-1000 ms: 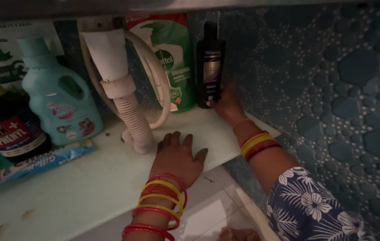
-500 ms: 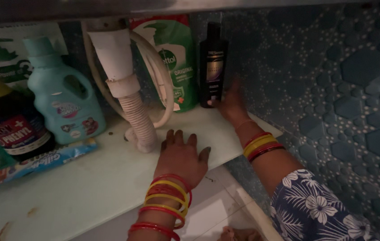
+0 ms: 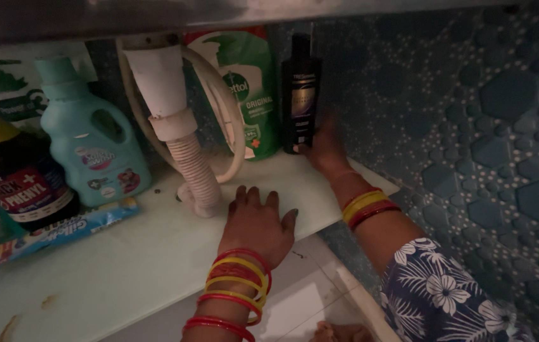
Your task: The person picks up a dark bottle from the floor and places it on a bathroom shelf next to other toiletries. Then the person picks up a small white bottle with an orange cap from the floor and places it on the same shelf.
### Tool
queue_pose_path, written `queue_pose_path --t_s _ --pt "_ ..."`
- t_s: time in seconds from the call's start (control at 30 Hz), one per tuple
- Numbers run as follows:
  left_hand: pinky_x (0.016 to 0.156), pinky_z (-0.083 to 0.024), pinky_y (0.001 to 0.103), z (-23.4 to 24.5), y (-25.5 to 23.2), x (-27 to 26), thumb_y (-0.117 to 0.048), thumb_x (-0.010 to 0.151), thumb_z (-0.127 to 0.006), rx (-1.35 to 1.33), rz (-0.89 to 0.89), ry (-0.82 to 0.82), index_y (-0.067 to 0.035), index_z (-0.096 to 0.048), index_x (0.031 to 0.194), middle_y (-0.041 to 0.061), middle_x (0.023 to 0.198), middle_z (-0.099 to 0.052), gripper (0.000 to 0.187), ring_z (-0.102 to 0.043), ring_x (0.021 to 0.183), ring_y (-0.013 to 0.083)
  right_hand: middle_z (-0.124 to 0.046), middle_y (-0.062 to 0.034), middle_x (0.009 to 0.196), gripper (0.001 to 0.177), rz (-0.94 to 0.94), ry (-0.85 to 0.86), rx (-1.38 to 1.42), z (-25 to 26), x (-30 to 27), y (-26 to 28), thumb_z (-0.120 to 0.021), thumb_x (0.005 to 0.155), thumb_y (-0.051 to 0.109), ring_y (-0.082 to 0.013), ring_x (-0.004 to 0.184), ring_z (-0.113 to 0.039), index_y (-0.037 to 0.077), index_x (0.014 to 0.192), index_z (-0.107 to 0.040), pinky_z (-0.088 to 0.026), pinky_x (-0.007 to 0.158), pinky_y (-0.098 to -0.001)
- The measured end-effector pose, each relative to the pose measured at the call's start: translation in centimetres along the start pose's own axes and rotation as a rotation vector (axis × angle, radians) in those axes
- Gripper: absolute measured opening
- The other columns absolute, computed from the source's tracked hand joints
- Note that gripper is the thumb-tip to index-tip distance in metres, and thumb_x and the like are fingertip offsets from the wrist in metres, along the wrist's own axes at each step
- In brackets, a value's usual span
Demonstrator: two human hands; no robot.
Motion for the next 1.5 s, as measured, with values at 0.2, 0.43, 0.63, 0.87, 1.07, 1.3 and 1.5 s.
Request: queue_pose_path --t_s 0.2,0.43,0.63,0.87,1.07,1.3,1.5 --pt "0.119 -0.024 0.052 -0.5 0.3 0.2 -0.046 0.100 -0.040 0.021 0.002 -0.010 -0.003 -0.046 0.144 0.027 0.150 -0.039 0.062 -0.026 0.146 0.0467 -0.056 -0.0243 0.144 0.092 0.005 0.062 -0.087 -0.6 0.4 -0.7 -0.085 0.081 0.008 -0.0372 0.134 -0.056 0.002 0.152 -0.026 -0.043 0.114 -0.0418" --pt "0.118 -0.025 0.053 -0.6 0.4 0.2 -0.046 0.101 -0.039 0.024 0.003 -0.012 -0.002 -0.049 0.141 0.028 0.147 -0.042 0.060 -0.029 0.145 0.0462 -0.045 -0.0245 0.151 0.101 0.027 0.030 -0.024 0.2 -0.4 1.4 -0.084 0.078 0.002 -0.0366 0.137 -0.048 0.003 0.156 -0.019 -0.038 0.114 -0.0424" --pt "0.115 -0.028 0.053 -0.1 0.2 0.1 -0.046 0.100 -0.042 0.009 -0.012 -0.054 -0.002 -0.052 0.137 0.027 0.142 -0.047 0.058 -0.033 0.141 0.0458 -0.047 -0.0228 0.152 0.103 0.084 0.017 -0.071 0.7 -1.1 2.3 -0.090 0.073 0.007 -0.0354 0.140 -0.048 0.004 0.153 -0.026 -0.038 0.117 -0.0405" --pt "0.114 -0.032 0.051 0.1 0.0 0.0 -0.044 0.101 -0.042 0.039 -0.005 -0.036 -0.002 -0.055 0.135 0.026 0.139 -0.050 0.056 -0.039 0.138 0.0431 -0.039 -0.0237 0.151 0.112 0.126 -0.091 -0.139 1.9 -1.6 3.0 -0.093 0.063 0.003 -0.0427 0.140 -0.040 0.004 0.153 -0.028 -0.037 0.115 -0.0470" --pt "0.113 -0.032 0.052 0.2 0.0 0.1 -0.045 0.099 -0.044 0.042 -0.018 -0.073 -0.003 -0.054 0.136 0.025 0.141 -0.049 0.057 -0.040 0.135 0.0420 -0.044 -0.0272 0.141 0.113 0.375 -0.237 -0.245 3.4 -3.1 5.6 -0.097 0.060 0.006 -0.0495 0.127 -0.043 0.000 0.150 -0.030 -0.038 0.104 -0.0544" --pt "0.115 -0.033 0.048 0.0 0.0 0.1 -0.045 0.100 -0.041 0.028 0.022 -0.017 -0.004 -0.053 0.139 0.022 0.142 -0.050 0.057 -0.043 0.136 0.0375 -0.049 -0.0238 0.132 0.084 0.307 -0.280 -0.232 4.0 -3.5 6.1 -0.086 0.069 -0.004 -0.0436 0.122 -0.050 0.008 0.141 -0.045 -0.047 0.102 -0.0484" --pt "0.114 -0.035 0.048 0.2 -0.1 0.0 -0.046 0.101 -0.041 0.050 0.015 -0.034 -0.005 -0.052 0.141 0.023 0.141 -0.050 0.059 -0.044 0.135 0.0392 -0.050 -0.0240 0.128 0.079 0.361 -0.300 -0.208 4.6 -4.2 7.1 -0.086 0.064 -0.002 -0.0460 0.118 -0.052 0.008 0.134 -0.050 -0.046 0.099 -0.0500"
Point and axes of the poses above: each hand's wrist, its own x-axis towards the middle knuckle, its own z-axis out of the back of the hand, y = z × x, the point moved 10 cm from there along x, towards the middle knuckle
